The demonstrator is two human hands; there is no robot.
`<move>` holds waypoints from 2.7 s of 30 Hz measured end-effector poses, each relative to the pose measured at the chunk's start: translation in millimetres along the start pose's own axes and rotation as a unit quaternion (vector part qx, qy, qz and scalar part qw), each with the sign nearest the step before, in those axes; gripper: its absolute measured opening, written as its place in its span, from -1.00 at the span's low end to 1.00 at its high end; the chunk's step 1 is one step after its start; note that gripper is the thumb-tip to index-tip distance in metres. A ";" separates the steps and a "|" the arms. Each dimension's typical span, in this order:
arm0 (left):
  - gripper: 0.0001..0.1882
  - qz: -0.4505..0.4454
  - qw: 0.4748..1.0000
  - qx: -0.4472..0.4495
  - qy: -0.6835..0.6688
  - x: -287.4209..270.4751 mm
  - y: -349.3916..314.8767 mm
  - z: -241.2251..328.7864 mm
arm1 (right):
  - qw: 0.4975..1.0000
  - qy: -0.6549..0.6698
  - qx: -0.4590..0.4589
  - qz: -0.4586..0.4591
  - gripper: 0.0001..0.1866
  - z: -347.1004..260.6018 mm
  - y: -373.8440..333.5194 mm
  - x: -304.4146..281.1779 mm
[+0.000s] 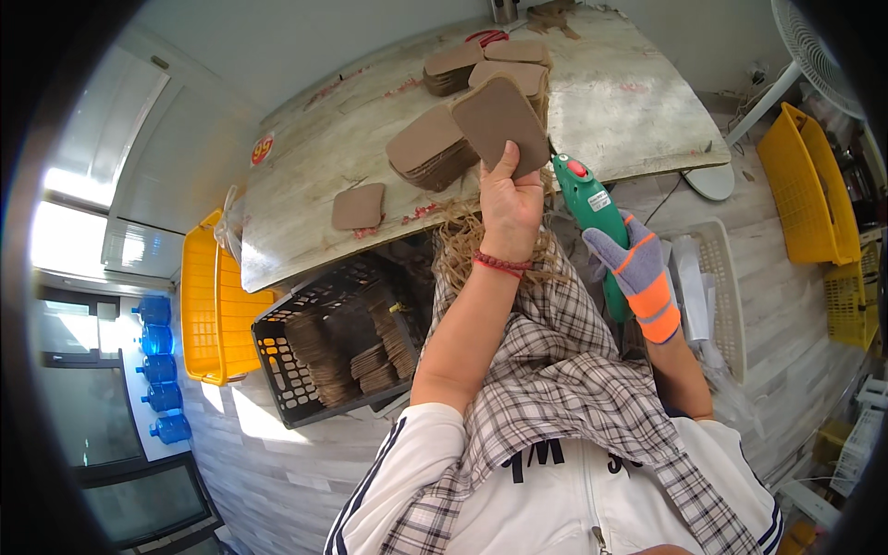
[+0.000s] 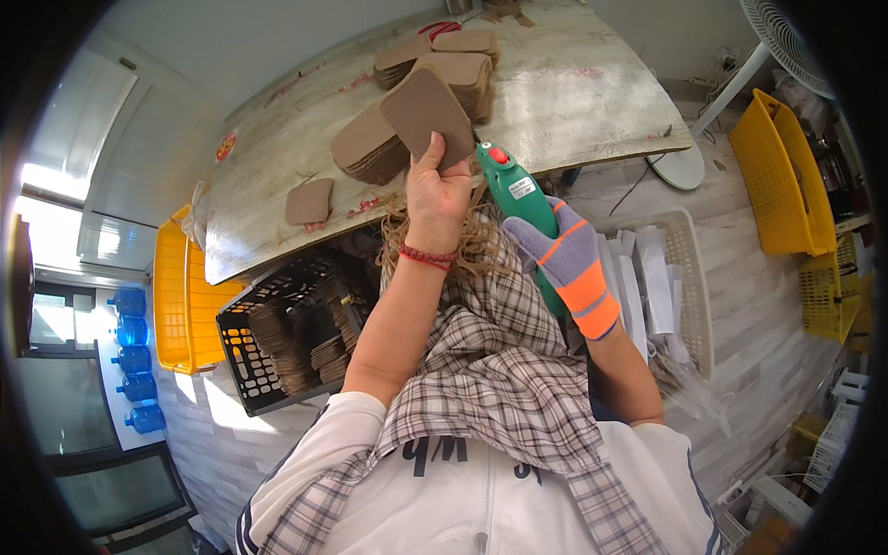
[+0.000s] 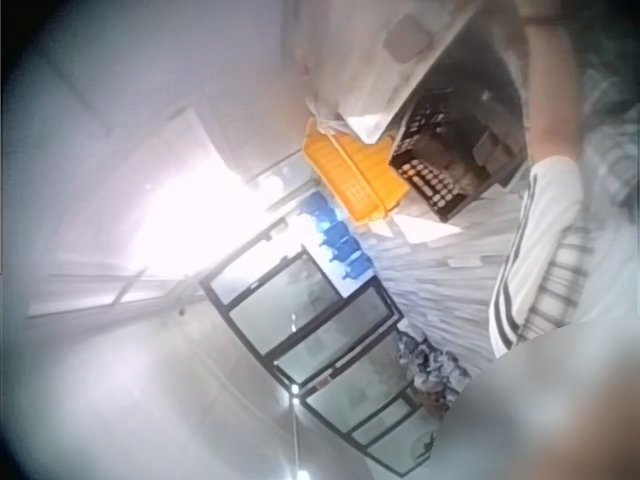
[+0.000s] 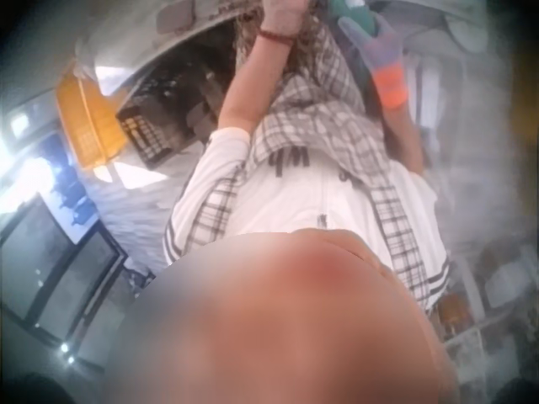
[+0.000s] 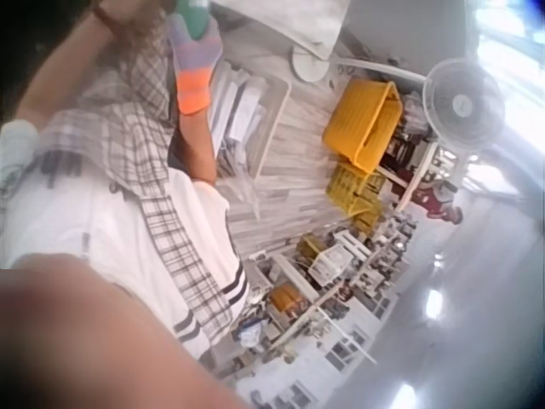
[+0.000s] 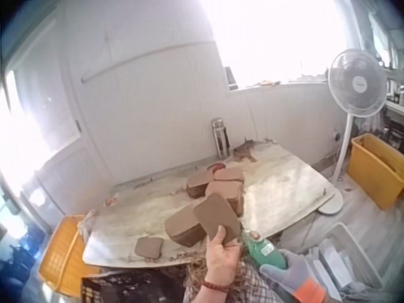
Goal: The person uses a green rotary tool to smooth the edges of small brown rectangular wood pieces. They pick up each piece, run the tool along its edges, and place it back on the table or into a black crate.
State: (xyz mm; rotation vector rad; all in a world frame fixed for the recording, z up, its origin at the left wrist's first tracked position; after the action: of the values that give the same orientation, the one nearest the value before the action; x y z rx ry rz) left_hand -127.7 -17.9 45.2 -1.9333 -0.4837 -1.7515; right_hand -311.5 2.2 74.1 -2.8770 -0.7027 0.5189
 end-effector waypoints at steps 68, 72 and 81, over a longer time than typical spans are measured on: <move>-0.83 -0.135 0.697 -0.231 0.665 30.3 -32.9 123.1 | 0.962 -0.163 -0.023 -0.220 -0.50 -24.4 -6.7 -14.6; -0.81 -0.149 0.677 -0.273 0.667 29.2 -31.4 119.8 | 0.954 -0.196 -0.050 -0.221 -0.50 -20.2 -0.6 -10.6; -0.70 0.035 0.834 -0.195 0.515 4.2 -19.3 117.8 | 0.992 -0.071 -0.029 -0.102 -0.57 4.7 13.0 -4.5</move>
State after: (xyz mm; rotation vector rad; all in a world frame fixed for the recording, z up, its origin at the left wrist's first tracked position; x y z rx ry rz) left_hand -41.4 64.6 44.3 -0.8876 0.3592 -2.6152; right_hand -311.5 -11.2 68.3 -2.7967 -1.0375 0.6898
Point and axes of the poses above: each hand's wrist, its own y-axis towards the middle knuckle, its own x-axis out of the palm, z = x × y, the point moved 1 cm from there along y, towards the middle knuckle, and after that the axes turned 15 degrees about -y, right-handed, at the moved point
